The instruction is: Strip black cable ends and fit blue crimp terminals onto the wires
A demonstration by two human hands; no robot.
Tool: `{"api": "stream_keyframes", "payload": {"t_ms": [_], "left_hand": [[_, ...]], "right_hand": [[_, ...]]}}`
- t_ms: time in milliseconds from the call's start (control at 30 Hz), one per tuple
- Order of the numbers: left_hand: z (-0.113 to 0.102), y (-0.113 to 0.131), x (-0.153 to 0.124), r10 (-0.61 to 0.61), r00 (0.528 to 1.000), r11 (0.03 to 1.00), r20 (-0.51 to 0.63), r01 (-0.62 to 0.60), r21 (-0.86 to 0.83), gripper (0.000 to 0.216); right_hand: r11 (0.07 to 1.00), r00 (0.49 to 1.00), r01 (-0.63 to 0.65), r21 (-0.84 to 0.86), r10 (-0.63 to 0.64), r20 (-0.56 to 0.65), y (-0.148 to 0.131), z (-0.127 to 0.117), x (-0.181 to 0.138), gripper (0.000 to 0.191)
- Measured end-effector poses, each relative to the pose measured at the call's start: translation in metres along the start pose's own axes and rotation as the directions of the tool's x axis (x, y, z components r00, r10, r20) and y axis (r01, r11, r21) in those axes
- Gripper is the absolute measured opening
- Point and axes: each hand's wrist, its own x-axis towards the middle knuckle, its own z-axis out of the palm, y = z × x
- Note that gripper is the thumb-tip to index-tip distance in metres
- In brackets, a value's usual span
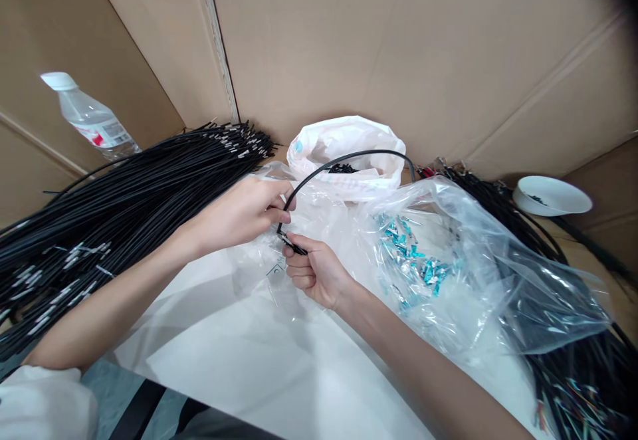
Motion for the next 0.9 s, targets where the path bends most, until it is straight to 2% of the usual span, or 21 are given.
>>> {"api": "stream_keyframes", "payload": {"t_ms": [300,500,900], "left_hand": [[0.001,-0.003,0.001,0.011,1.000,1.000,-0.009,-0.011,0.011,0.012],[0.003,-0.004,0.001,0.007,1.000,1.000,-0.002,-0.007,-0.009,0.011],[-0.001,-0.010,0.002,-0.050,0.998,0.999,-0.025,0.050,-0.006,0.007]], "right_hand": [[0.999,0.998,0.035,0.018,-0.034,-0.058,0.006,-0.004,-0.002,0.054],[0.999,0.999,0.032,0.030,-0.031,-0.025,0.006,-0.001,0.002,0.055],[0.997,0.997,0.068,0.039,-0.066,-0.047,0.012,-0.003,0.001,0.053]]}}
